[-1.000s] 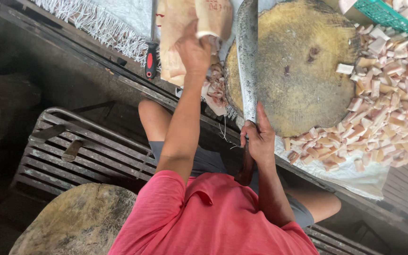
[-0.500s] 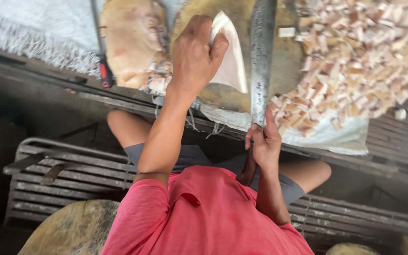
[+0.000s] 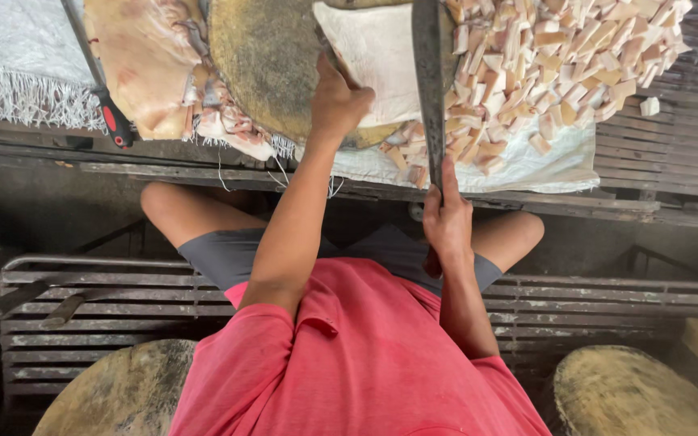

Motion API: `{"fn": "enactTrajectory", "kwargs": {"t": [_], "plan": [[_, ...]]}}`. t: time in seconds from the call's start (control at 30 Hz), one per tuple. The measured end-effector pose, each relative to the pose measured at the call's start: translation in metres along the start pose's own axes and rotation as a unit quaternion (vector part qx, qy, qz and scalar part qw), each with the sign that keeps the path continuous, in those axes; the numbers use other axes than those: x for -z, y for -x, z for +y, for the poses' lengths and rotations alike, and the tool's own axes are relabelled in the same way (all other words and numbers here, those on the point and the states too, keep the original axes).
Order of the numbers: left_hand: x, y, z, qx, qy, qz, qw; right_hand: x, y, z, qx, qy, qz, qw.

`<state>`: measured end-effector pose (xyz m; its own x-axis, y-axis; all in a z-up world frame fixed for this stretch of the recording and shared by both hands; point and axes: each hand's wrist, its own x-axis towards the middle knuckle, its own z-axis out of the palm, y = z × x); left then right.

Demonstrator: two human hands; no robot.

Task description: The person sits cross-legged on a metal grate and uses a large knife to slice a block of white meat into thin strips on a wooden cutting board. The person repeatedly cuts the meat and pushes the resulting strips onto a white sack to the right.

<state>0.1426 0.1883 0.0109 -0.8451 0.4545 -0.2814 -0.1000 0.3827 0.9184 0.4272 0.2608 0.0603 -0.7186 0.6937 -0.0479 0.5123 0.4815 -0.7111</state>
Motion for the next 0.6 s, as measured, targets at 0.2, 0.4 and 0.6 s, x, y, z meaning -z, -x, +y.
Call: {"fn": "enactTrajectory", "kwargs": {"t": [0.2, 0.4, 0.6], "plan": [[0.015, 0.004, -0.056, -0.130, 0.093, 0.059, 0.985, -0.018, 0.008, -0.011, 0.111, 0.079, 0.006, 0.991], [0.018, 0.051, -0.032, -0.003, 0.060, -0.022, 0.998, -0.036, 0.017, -0.009, 0.171, 0.120, 0.021, 0.978], [0.022, 0.057, -0.014, 0.031, 0.206, -0.106, 0.972, 0.011, 0.019, -0.052, 0.176, 0.122, 0.064, 0.975]]}}
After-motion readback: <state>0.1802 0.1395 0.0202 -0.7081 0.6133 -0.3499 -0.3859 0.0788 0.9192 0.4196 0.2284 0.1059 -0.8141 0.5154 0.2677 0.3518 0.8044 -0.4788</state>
